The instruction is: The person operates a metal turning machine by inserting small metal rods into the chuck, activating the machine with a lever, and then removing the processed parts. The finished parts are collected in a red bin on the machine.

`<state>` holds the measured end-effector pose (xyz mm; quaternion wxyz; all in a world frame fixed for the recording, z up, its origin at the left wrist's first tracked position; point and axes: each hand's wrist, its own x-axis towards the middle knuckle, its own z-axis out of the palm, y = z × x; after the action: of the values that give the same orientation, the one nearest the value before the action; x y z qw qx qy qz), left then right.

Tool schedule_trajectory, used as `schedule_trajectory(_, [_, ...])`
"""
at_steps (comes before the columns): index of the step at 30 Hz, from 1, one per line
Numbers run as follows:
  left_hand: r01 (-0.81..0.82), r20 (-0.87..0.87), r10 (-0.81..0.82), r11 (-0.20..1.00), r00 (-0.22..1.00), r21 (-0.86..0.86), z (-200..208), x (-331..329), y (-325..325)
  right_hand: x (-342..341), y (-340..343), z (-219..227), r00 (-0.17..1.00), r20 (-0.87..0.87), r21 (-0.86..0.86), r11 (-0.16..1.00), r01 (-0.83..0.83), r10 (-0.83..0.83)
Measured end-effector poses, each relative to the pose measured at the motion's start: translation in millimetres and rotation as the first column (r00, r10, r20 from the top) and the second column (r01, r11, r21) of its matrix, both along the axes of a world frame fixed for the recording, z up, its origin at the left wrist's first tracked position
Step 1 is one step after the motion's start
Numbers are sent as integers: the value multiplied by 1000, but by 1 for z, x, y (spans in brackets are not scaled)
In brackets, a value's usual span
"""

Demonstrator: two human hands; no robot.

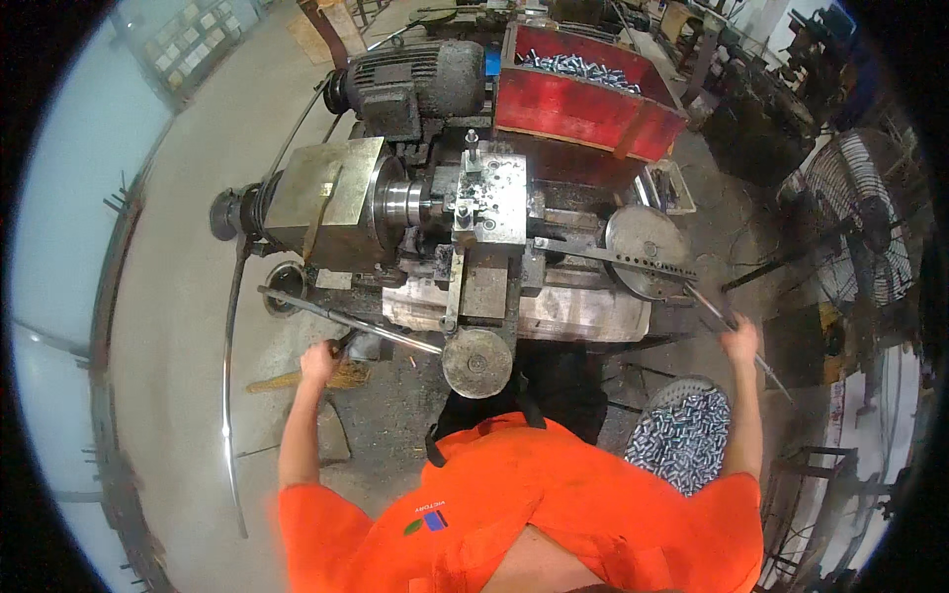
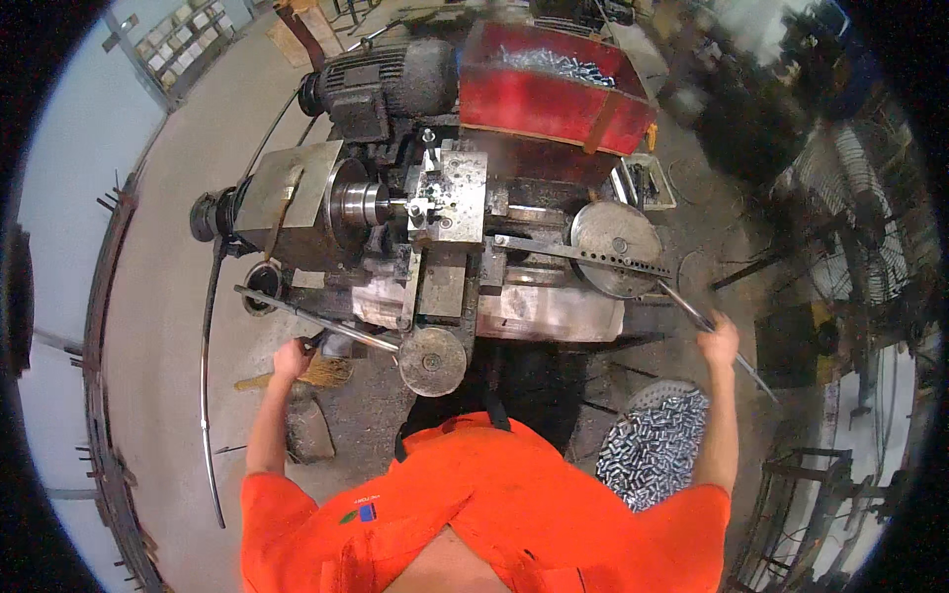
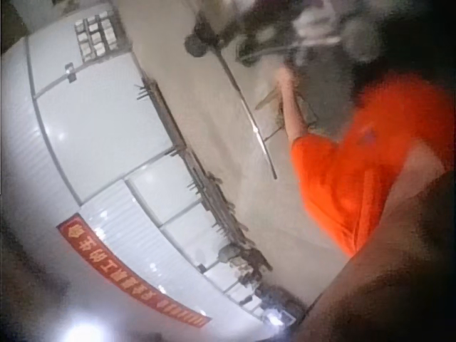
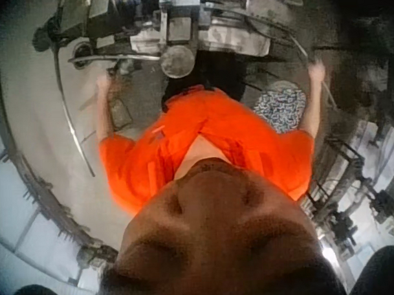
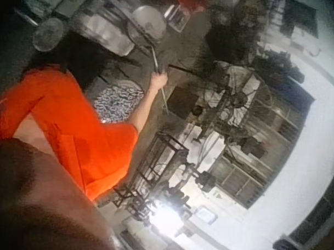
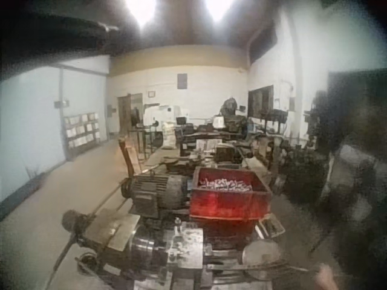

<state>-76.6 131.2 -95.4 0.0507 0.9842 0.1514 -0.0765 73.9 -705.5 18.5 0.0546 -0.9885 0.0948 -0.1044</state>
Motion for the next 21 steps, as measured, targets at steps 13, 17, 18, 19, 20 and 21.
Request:
schedule_trajectory(13, [-236, 72, 740, 303, 669, -923, 76, 55, -25, -130, -10, -45, 950, -228, -150, 971, 184, -215])
schedule_trajectory(17, [-133, 114, 839, 216, 531, -967, 74, 63, -51, -183, 79, -15, 945, -314, 515, 819, 254, -95])
schedule_trajectory(18, [-163, 119, 813, 254, 570, -953, 67, 64, -43, -193, 81, -31, 956, -286, 555, 802, 223, -68])
schedule_trajectory(19, [-143, 135, 800, 265, 585, -954, 67, 66, -46, -202, 82, -51, 966, -256, 596, 780, 189, -38])
schedule_trajectory(20, [-123, 154, 789, 279, 595, -952, 71, 67, -48, -206, 97, -50, 970, -236, 659, 724, 203, -57])
schedule_trajectory(21, [-104, 174, 778, 293, 604, -951, 74, 67, -50, -209, 112, -49, 973, -218, 718, 663, 213, -76])
